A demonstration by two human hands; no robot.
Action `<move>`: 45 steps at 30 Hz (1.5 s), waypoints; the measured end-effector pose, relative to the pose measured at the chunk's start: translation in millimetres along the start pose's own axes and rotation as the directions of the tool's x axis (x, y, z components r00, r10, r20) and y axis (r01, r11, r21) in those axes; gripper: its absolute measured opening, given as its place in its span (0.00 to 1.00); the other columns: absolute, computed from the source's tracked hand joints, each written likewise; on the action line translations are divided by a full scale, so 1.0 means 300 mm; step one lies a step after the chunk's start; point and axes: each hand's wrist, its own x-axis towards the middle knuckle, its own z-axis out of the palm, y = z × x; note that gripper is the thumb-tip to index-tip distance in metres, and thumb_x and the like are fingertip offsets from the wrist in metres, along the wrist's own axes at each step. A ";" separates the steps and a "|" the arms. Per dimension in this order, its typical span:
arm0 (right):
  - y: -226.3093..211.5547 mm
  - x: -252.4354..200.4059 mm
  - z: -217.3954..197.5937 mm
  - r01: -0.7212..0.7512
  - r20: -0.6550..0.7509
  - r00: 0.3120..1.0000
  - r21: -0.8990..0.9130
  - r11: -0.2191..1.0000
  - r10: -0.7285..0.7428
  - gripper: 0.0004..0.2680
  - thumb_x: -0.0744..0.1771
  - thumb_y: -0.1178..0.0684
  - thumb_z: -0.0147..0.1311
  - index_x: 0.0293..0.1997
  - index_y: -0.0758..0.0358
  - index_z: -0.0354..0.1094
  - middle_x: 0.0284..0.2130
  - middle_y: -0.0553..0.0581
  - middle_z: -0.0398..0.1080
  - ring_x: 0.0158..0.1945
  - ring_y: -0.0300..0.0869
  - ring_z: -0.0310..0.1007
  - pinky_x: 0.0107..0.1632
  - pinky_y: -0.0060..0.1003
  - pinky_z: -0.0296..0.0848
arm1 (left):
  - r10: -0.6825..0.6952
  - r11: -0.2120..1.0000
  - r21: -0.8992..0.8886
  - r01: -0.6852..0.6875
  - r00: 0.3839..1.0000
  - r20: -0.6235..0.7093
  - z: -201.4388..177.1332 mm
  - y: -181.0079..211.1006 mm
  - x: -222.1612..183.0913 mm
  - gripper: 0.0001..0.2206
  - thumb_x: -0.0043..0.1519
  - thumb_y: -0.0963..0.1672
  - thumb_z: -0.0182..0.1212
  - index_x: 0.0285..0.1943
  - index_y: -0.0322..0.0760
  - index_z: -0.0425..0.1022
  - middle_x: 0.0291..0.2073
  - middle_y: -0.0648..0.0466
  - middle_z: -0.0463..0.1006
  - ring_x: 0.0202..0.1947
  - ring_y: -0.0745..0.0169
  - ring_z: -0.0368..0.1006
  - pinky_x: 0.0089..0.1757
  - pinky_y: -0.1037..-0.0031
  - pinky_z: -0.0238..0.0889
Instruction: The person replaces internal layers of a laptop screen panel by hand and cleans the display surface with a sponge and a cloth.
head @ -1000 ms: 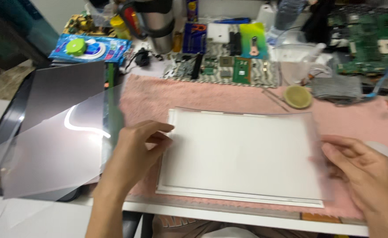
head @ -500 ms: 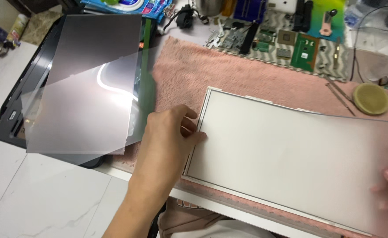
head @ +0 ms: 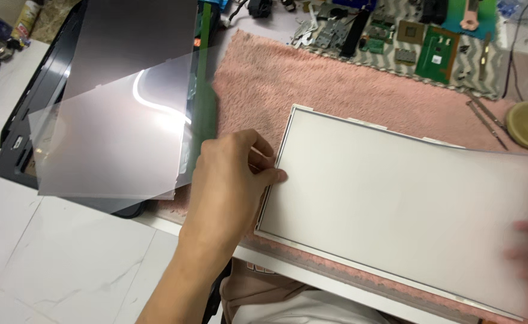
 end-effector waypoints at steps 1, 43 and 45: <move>-0.044 -0.025 0.016 -0.085 -0.017 0.996 -0.049 0.995 0.084 0.18 0.84 0.45 0.42 0.89 0.53 0.57 0.65 0.58 0.71 0.44 0.54 0.70 0.33 0.51 0.62 | -0.030 1.000 0.011 0.029 0.999 0.012 -0.012 0.015 -0.007 0.12 0.50 0.43 0.87 0.39 0.47 0.87 0.34 0.60 0.93 0.37 0.61 0.88 0.43 0.66 0.75; -0.349 -0.172 0.172 0.070 -0.088 0.994 0.126 0.990 -0.059 0.17 0.76 0.59 0.59 0.78 0.66 0.72 0.48 0.68 0.79 0.36 0.50 0.79 0.32 0.38 0.73 | -0.139 0.989 0.049 0.138 0.990 0.012 -0.020 0.070 -0.018 0.08 0.55 0.45 0.87 0.36 0.43 0.92 0.28 0.57 0.93 0.30 0.71 0.86 0.42 0.81 0.78; -0.343 -0.169 0.173 0.081 -0.100 0.993 0.129 0.988 -0.068 0.17 0.76 0.59 0.60 0.78 0.66 0.72 0.48 0.69 0.79 0.36 0.50 0.79 0.32 0.38 0.73 | -0.139 0.990 0.037 0.139 0.990 0.015 -0.018 0.067 -0.013 0.07 0.55 0.45 0.87 0.36 0.43 0.92 0.28 0.57 0.93 0.30 0.72 0.86 0.41 0.81 0.78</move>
